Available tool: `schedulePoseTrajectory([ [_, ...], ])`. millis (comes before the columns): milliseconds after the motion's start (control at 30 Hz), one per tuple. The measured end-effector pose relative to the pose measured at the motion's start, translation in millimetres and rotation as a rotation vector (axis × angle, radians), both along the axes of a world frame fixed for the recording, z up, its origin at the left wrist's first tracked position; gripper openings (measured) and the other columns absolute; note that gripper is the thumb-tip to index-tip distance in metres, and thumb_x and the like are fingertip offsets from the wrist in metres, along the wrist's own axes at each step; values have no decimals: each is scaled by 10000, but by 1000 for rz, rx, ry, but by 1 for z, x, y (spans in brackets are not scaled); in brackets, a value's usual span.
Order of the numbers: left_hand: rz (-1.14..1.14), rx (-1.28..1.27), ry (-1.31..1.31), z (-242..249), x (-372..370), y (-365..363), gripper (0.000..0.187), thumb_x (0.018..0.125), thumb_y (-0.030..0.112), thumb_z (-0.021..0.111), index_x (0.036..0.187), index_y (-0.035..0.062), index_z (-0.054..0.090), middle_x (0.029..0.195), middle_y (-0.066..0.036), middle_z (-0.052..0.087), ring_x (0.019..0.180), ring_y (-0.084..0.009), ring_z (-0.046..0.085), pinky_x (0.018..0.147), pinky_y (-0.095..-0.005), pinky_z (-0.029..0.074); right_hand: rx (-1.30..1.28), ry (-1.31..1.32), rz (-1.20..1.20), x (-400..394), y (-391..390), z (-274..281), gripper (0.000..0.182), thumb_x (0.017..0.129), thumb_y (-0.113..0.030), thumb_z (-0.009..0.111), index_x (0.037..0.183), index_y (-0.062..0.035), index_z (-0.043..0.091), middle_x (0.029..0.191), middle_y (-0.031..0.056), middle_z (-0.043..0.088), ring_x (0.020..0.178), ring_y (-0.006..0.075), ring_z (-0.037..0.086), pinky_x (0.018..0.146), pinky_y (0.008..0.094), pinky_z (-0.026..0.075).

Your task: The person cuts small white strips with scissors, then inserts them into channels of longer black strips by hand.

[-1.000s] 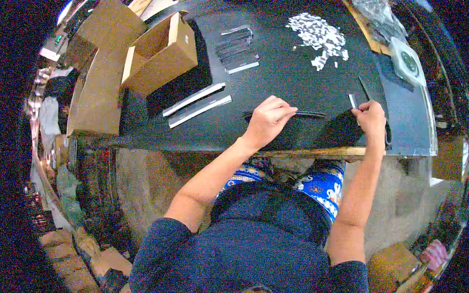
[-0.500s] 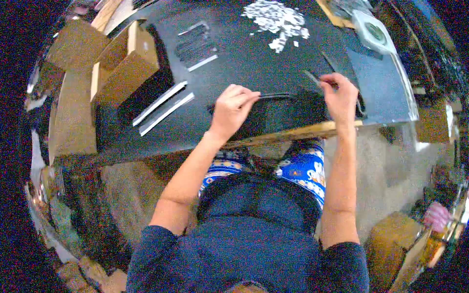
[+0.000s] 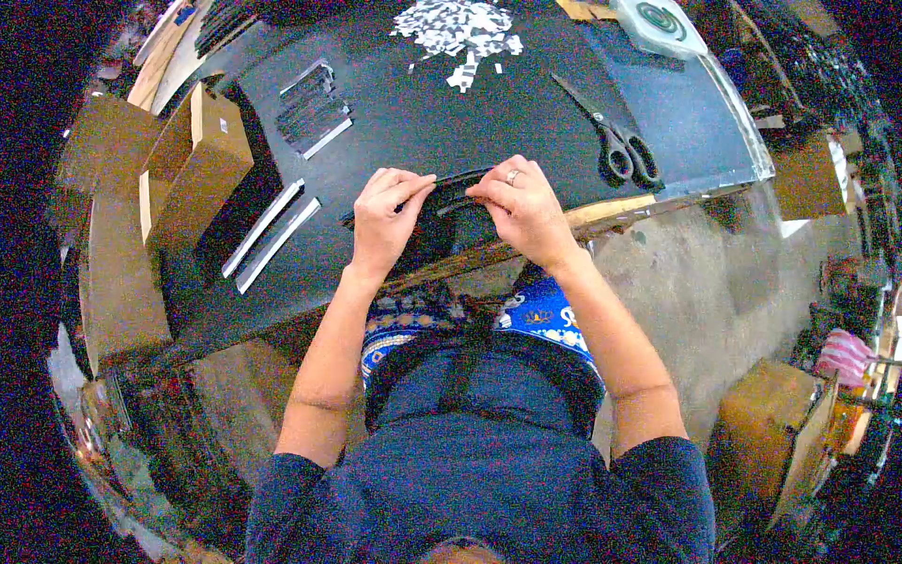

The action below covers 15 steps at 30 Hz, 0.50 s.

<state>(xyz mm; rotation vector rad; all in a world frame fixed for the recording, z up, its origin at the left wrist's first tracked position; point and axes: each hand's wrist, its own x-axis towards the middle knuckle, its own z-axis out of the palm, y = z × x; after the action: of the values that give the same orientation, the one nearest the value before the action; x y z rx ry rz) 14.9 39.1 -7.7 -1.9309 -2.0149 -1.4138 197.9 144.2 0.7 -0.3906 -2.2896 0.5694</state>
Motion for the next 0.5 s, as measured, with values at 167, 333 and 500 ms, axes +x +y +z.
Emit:
schedulePoseTrajectory([
  [167, 0, 17, 1, -1, 0, 0, 131, 757, 14, 700, 885, 33, 712, 798, -84, 649, 759, -225, 603, 690, -316, 479, -36, 14, -22, -1, 0, -3, 150, 707, -11, 677, 838, -83, 675, 812, 45, 619, 845, 241, 569, 751, 361, 430],
  [333, -12, 1, -14, 0, 0, -1, 137, 755, 16, 702, 891, 35, 714, 807, -82, 652, 758, -222, 604, 688, -312, 480, -51, 42, -51, -11, 2, -7, 121, 717, -31, 685, 821, -93, 670, 799, 37, 614, 853, 236, 566, 765, 357, 423],
  [500, -6, 2, -4, 0, 0, 0, 147, 749, 12, 706, 895, 36, 715, 809, -82, 653, 755, -221, 604, 680, -310, 480, 29, 37, -123, -16, 0, 2, 132, 680, -23, 732, 781, -93, 683, 791, 16, 629, 812, 202, 557, 734, 328, 391],
])
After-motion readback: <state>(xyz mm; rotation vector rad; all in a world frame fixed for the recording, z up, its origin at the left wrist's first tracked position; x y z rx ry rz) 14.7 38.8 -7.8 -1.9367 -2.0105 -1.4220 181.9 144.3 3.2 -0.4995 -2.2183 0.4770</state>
